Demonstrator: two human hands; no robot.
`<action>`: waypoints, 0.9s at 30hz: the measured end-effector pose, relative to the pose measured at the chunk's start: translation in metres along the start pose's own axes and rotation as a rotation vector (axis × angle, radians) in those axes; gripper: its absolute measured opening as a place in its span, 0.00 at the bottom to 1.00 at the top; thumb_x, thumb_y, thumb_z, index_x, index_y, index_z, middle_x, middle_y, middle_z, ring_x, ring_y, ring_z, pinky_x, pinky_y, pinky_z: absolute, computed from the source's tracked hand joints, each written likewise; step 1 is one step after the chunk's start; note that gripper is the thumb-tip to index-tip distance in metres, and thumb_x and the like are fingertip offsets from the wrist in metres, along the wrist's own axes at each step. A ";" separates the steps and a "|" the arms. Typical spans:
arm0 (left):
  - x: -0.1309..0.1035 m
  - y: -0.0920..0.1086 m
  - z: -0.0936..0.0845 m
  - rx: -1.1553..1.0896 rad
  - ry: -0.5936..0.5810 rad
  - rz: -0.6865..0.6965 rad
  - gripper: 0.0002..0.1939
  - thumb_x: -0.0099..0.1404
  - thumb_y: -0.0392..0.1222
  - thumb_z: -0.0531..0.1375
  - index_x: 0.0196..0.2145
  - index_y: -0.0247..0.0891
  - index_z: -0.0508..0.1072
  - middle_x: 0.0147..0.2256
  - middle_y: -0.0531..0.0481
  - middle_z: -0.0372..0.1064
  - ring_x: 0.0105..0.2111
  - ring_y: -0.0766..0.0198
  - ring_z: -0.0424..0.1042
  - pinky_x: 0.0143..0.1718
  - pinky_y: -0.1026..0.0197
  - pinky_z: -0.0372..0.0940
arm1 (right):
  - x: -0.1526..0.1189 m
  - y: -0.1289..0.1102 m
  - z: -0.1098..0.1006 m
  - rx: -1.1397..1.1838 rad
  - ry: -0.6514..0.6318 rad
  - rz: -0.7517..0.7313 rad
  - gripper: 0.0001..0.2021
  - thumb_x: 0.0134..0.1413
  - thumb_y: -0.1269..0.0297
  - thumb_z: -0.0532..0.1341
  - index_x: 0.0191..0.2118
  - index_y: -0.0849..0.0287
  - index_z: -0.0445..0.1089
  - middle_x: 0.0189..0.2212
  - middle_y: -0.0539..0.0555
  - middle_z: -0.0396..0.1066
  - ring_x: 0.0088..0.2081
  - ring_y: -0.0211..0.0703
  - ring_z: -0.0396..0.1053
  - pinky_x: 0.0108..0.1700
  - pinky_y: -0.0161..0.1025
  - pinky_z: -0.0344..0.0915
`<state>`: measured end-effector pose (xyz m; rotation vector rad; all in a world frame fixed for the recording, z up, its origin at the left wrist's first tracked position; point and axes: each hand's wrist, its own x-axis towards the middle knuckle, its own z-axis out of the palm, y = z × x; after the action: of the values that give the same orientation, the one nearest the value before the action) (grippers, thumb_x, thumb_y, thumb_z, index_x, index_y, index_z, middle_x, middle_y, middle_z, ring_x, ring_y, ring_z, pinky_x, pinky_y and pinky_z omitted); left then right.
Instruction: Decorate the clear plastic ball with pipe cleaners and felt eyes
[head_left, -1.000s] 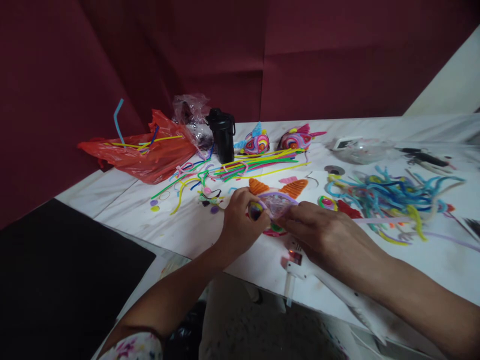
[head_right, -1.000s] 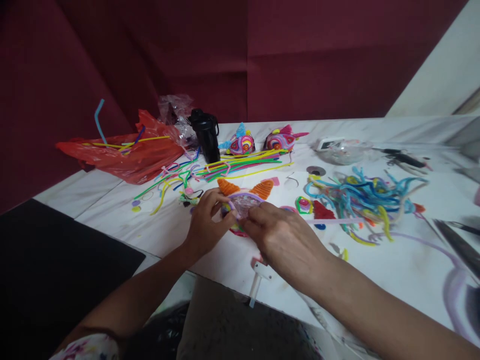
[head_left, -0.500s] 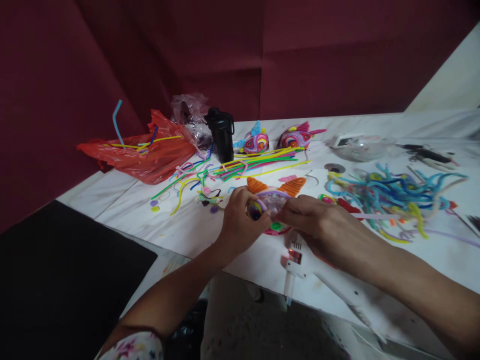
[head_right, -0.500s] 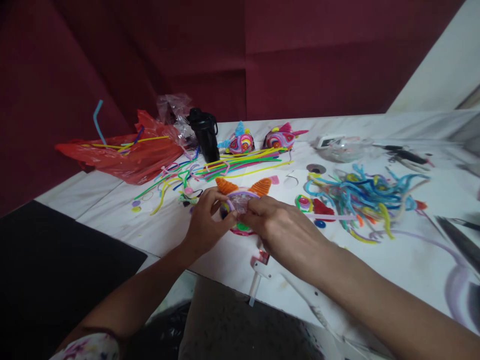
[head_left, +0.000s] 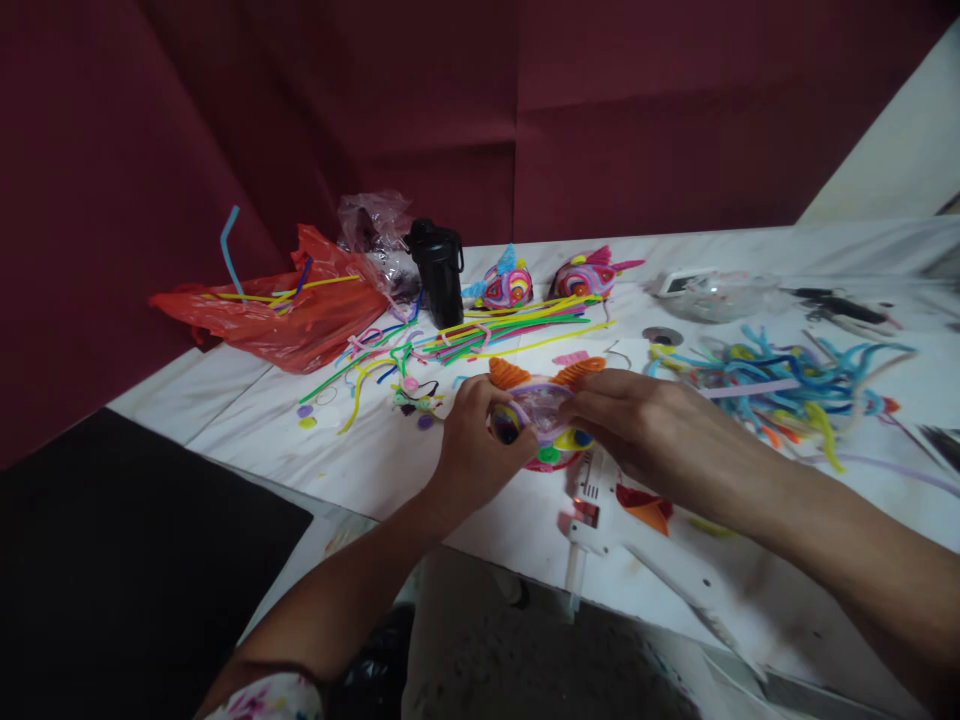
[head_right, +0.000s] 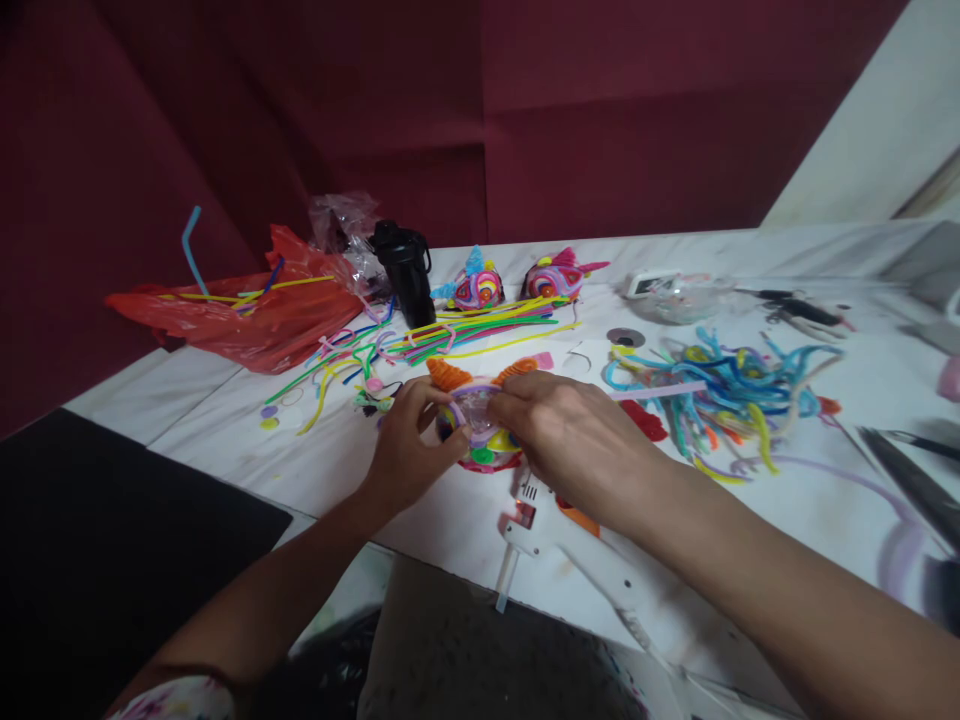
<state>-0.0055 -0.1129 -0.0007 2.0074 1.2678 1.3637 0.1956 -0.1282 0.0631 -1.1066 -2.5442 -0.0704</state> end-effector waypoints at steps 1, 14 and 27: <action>0.000 0.000 0.000 -0.004 -0.003 0.000 0.15 0.52 0.33 0.63 0.36 0.42 0.65 0.42 0.49 0.64 0.47 0.58 0.69 0.49 0.50 0.70 | 0.002 0.000 -0.001 -0.019 -0.017 0.005 0.15 0.57 0.79 0.53 0.39 0.58 0.75 0.34 0.56 0.74 0.34 0.43 0.73 0.33 0.37 0.64; 0.001 0.002 0.000 0.008 -0.006 -0.018 0.17 0.49 0.32 0.63 0.36 0.42 0.64 0.42 0.49 0.64 0.47 0.56 0.69 0.49 0.48 0.69 | 0.027 -0.013 -0.014 -0.131 -0.249 0.079 0.12 0.58 0.80 0.57 0.37 0.59 0.76 0.36 0.56 0.76 0.37 0.44 0.74 0.34 0.37 0.61; 0.001 0.002 0.002 -0.002 -0.011 -0.036 0.19 0.49 0.33 0.66 0.36 0.42 0.62 0.40 0.50 0.62 0.44 0.57 0.68 0.47 0.48 0.70 | 0.030 0.003 -0.016 -0.028 -0.207 -0.001 0.11 0.59 0.77 0.57 0.32 0.58 0.75 0.30 0.53 0.76 0.32 0.39 0.73 0.33 0.33 0.59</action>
<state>-0.0023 -0.1125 0.0009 1.9784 1.2909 1.3354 0.1837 -0.1082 0.0882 -1.1783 -2.7335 0.0085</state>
